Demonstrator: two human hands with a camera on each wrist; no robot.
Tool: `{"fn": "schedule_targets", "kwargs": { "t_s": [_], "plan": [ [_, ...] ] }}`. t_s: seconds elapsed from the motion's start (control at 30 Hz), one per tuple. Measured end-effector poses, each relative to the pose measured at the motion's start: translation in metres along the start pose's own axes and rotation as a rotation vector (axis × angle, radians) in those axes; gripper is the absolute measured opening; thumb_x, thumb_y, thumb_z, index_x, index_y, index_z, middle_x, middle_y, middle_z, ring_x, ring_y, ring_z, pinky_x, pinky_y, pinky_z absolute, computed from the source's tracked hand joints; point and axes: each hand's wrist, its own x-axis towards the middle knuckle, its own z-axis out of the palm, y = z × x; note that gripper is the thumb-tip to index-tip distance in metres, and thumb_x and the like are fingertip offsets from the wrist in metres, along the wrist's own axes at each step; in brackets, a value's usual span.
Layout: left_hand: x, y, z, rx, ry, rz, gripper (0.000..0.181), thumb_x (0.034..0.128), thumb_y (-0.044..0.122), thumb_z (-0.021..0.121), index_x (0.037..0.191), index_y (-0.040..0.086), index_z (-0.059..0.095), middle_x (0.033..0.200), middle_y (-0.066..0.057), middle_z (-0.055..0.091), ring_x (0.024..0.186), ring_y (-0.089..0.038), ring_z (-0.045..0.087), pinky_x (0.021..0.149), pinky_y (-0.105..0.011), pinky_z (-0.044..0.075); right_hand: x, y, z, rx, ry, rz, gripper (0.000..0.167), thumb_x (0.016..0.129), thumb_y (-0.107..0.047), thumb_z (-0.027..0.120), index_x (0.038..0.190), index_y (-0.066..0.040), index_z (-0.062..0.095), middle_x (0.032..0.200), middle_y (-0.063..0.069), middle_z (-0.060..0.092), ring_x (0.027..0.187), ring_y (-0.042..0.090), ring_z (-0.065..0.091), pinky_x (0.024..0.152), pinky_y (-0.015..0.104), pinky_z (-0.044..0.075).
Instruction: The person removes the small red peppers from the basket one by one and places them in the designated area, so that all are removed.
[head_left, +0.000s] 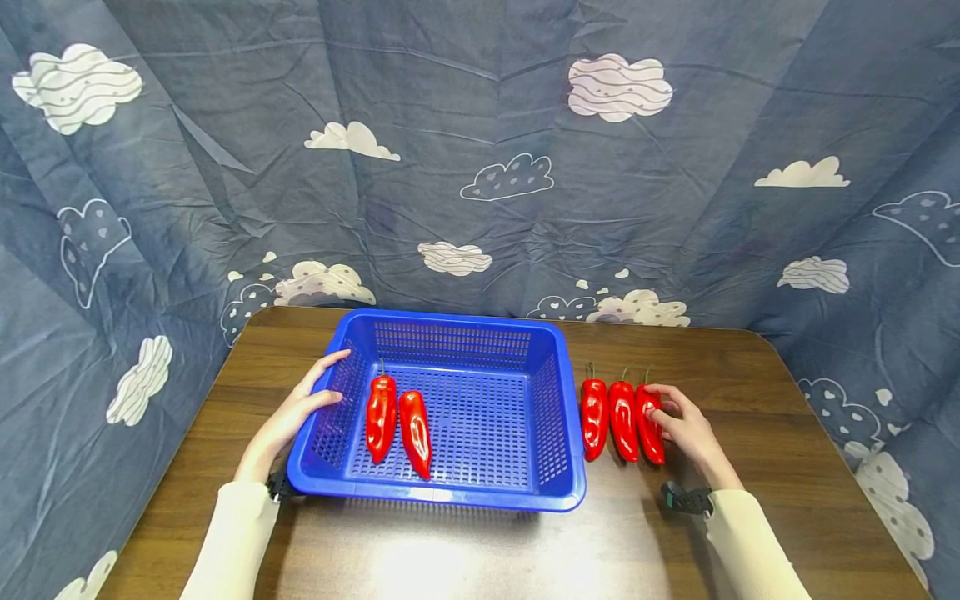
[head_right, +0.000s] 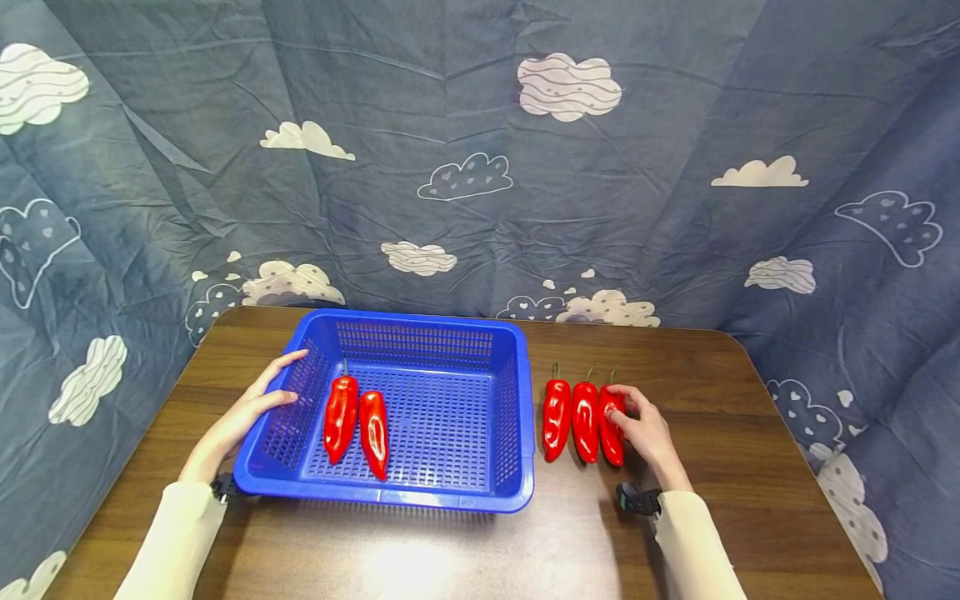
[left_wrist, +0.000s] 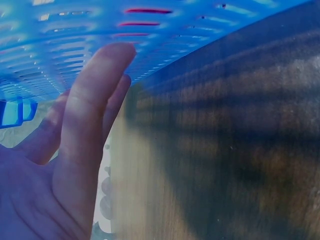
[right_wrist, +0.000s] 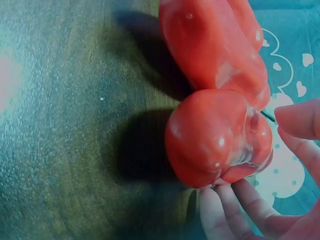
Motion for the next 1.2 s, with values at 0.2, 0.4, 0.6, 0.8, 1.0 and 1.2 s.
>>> {"fn": "schedule_targets", "kwargs": {
  "t_s": [0.2, 0.4, 0.6, 0.8, 1.0, 1.2],
  "plan": [
    [0.000, 0.000, 0.000, -0.006, -0.003, -0.001, 0.062, 0.0950, 0.008, 0.046, 0.151, 0.023, 0.022, 0.149, -0.024, 0.019, 0.114, -0.044, 0.044, 0.081, -0.046, 0.049, -0.001, -0.001, -0.001, 0.011, 0.044, 0.003, 0.038, 0.095, -0.007, 0.051, 0.132, 0.002, 0.046, 0.121, 0.033, 0.049, 0.095, 0.030, 0.057, 0.070, 0.032, 0.052],
    [0.000, 0.000, 0.000, -0.005, -0.005, 0.002, 0.062, 0.0955, 0.008, 0.045, 0.151, 0.023, 0.022, 0.149, -0.023, 0.017, 0.115, -0.044, 0.043, 0.081, -0.048, 0.049, -0.001, -0.006, -0.004, 0.010, 0.084, -0.010, 0.039, 0.095, -0.007, 0.048, 0.133, 0.001, 0.045, 0.122, 0.034, 0.050, 0.093, 0.029, 0.058, 0.069, 0.034, 0.053],
    [0.000, 0.000, 0.000, -0.005, -0.004, 0.005, 0.062, 0.0950, 0.007, 0.045, 0.151, 0.022, 0.022, 0.149, -0.023, 0.017, 0.115, -0.043, 0.043, 0.081, -0.048, 0.049, 0.000, -0.016, -0.004, 0.030, 0.124, -0.035, 0.040, 0.095, -0.006, 0.048, 0.134, 0.001, 0.045, 0.122, 0.032, 0.051, 0.091, 0.013, 0.058, 0.070, 0.033, 0.053],
    [0.000, 0.000, 0.000, 0.007, 0.001, 0.003, 0.062, 0.0948, 0.007, 0.045, 0.151, 0.022, 0.022, 0.149, -0.023, 0.017, 0.114, -0.042, 0.044, 0.080, -0.046, 0.050, -0.001, -0.029, 0.000, 0.079, 0.175, -0.084, 0.038, 0.093, -0.002, 0.050, 0.130, 0.005, 0.046, 0.118, 0.032, 0.051, 0.084, 0.002, 0.056, 0.068, 0.029, 0.054],
    [0.000, 0.001, 0.000, 0.009, 0.002, 0.010, 0.063, 0.0945, 0.006, 0.045, 0.151, 0.021, 0.022, 0.149, -0.023, 0.018, 0.115, -0.043, 0.044, 0.081, -0.045, 0.049, 0.001, -0.045, 0.003, 0.121, 0.175, -0.127, 0.036, 0.092, 0.001, 0.049, 0.127, 0.008, 0.047, 0.110, 0.026, 0.057, 0.082, 0.001, 0.059, 0.066, 0.029, 0.053],
    [0.000, 0.001, 0.000, 0.006, 0.003, 0.009, 0.062, 0.0947, 0.007, 0.045, 0.151, 0.022, 0.023, 0.150, -0.023, 0.017, 0.116, -0.044, 0.043, 0.081, -0.046, 0.050, 0.001, -0.064, 0.007, 0.175, 0.139, -0.170, 0.035, 0.091, 0.005, 0.048, 0.126, 0.010, 0.048, 0.099, 0.004, 0.062, 0.082, 0.000, 0.059, 0.067, 0.029, 0.054]
  ]
}}
